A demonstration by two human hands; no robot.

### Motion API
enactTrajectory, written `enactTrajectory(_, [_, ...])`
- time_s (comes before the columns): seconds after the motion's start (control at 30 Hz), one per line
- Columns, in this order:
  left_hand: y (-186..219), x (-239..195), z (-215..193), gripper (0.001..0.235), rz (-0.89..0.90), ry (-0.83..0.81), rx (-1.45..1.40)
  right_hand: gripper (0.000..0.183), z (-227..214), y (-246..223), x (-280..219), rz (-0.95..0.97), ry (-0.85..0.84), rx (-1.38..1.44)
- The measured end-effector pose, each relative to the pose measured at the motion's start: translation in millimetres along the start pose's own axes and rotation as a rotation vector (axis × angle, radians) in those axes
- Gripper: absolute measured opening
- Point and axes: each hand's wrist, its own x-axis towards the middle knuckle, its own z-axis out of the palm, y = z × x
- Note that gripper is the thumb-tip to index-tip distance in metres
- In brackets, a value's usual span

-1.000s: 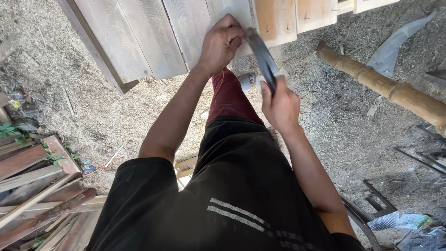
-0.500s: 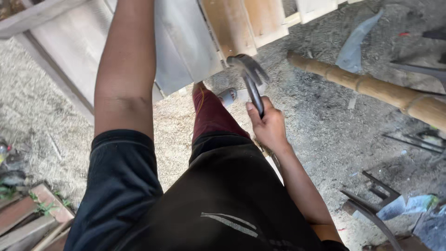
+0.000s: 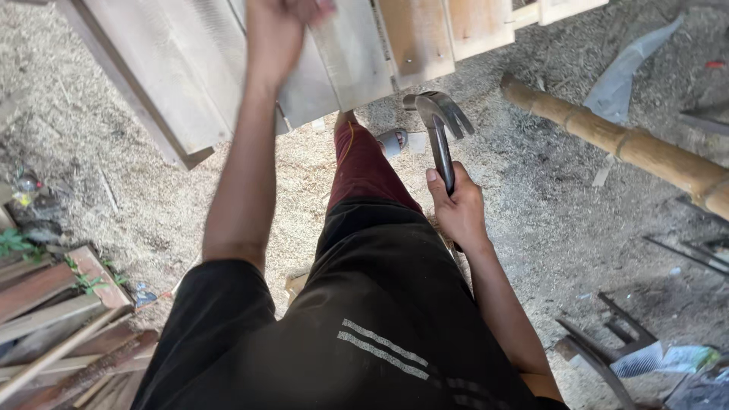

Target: The person repeatedly hammers nails into wooden planks arranged on a workbench. They pick up nails from a nearby container and drive them into the wood using a hammer, working along the length of the planks.

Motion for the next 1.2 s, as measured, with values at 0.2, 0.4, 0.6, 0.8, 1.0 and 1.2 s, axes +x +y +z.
enactTrajectory(0.2, [-13, -101, 34, 0.004, 0.053, 0.008, -0.227, 0.026, 11, -12, 16, -0.099, -0.07, -0.033])
enactTrajectory(0.4, [-15, -102, 40, 0.007, 0.03, 0.066, -0.056, 0.027, 15, -38, 26, -0.218, -0.078, -0.098])
enactTrajectory(0.6, [-11, -110, 43, 0.009, 0.202, 0.095, 0.143, 0.017, 26, -43, 22, -0.556, 0.037, -0.033])
enactTrajectory(0.8, [-15, -109, 39, 0.006, 0.359, 0.108, 0.238, 0.028, 48, -26, 42, -0.316, -0.056, -0.427])
enactTrajectory(1.0, [-13, -107, 38, 0.01, 0.272, 0.02, 0.185, 0.031, 48, -20, 39, -0.511, 0.029, -0.35])
enactTrajectory(1.2, [13, -16, -5, 0.01, 0.474, 0.127, 0.455, 0.025, 26, -30, 25, -0.294, 0.045, -0.14])
